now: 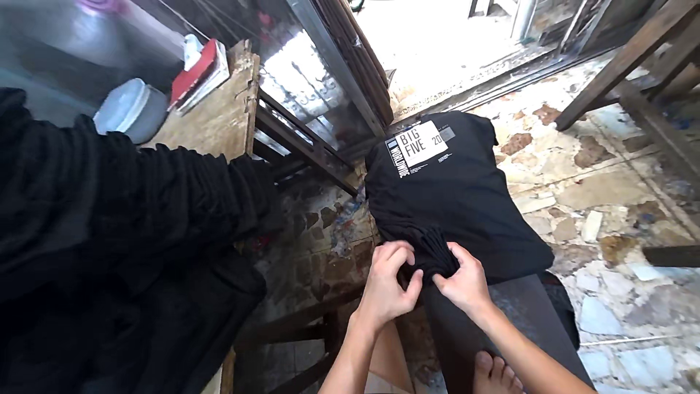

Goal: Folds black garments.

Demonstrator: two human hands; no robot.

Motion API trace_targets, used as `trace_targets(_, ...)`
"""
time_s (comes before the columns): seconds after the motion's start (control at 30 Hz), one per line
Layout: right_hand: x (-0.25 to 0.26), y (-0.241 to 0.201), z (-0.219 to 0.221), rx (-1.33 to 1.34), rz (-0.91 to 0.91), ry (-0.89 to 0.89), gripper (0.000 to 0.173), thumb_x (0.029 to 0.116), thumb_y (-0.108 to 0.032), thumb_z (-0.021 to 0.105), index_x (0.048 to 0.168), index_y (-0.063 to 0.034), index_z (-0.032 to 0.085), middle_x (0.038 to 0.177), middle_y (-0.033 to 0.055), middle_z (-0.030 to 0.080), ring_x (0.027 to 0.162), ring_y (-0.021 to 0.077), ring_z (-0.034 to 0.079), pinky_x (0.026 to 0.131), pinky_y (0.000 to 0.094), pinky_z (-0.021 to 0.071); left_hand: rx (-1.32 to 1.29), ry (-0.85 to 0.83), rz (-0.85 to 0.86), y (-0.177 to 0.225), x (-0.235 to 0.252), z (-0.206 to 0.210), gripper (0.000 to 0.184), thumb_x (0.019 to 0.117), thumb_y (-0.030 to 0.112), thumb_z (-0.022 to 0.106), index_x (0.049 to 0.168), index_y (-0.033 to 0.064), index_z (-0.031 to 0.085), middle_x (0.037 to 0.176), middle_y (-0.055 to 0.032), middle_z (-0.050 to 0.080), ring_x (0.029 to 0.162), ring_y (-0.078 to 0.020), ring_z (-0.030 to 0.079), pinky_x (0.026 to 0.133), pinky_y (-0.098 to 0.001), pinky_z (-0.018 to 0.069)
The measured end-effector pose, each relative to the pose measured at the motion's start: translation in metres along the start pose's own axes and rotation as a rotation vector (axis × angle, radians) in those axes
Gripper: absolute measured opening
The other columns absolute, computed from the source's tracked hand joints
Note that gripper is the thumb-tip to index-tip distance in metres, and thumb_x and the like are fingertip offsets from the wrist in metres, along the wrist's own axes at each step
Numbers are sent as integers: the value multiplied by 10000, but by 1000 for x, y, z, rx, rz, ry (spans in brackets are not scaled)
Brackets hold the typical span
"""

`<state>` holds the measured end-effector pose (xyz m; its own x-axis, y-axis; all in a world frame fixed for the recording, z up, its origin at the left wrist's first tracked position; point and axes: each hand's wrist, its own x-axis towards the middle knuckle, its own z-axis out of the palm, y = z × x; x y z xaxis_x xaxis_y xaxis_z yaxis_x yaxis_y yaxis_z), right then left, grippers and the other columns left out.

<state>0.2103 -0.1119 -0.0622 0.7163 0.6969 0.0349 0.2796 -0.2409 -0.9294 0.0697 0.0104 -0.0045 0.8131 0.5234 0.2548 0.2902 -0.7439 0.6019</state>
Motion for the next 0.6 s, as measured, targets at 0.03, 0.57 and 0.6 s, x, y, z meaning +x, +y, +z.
trace_targets(0.03, 0, 0, 0, -11, -14, -4, 473, 621, -201, 807, 1086, -159, 731, 1011, -28, 742, 941, 114, 713, 822, 417, 613, -63, -21, -35, 2, -1, -2, 302, 975, 349, 629, 1126, 88, 652, 1083, 9, 724, 1064, -123, 676, 952, -389, 569)
trace_targets(0.57, 3, 7, -4, -135, -369, -6, 540, 679, -187, 764, 1217, -148, 751, 1037, 53, 743, 869, 203, 732, 696, 461, 625, -553, 221, -457, 11, -28, 3, 341, 992, 266, 574, 1124, -35, 668, 1315, -152, 613, 1248, -256, 577, 1020, -411, 518)
trace_targets(0.6, 4, 6, -3, -199, -481, -60, 566, 716, -175, 747, 1281, -207, 733, 996, 67, 722, 799, 217, 715, 622, 448, 608, -886, 315, -760, 20, -25, 4, 458, 1069, 312, 458, 1309, -67, 548, 1359, -171, 597, 1256, -276, 588, 1002, -451, 528)
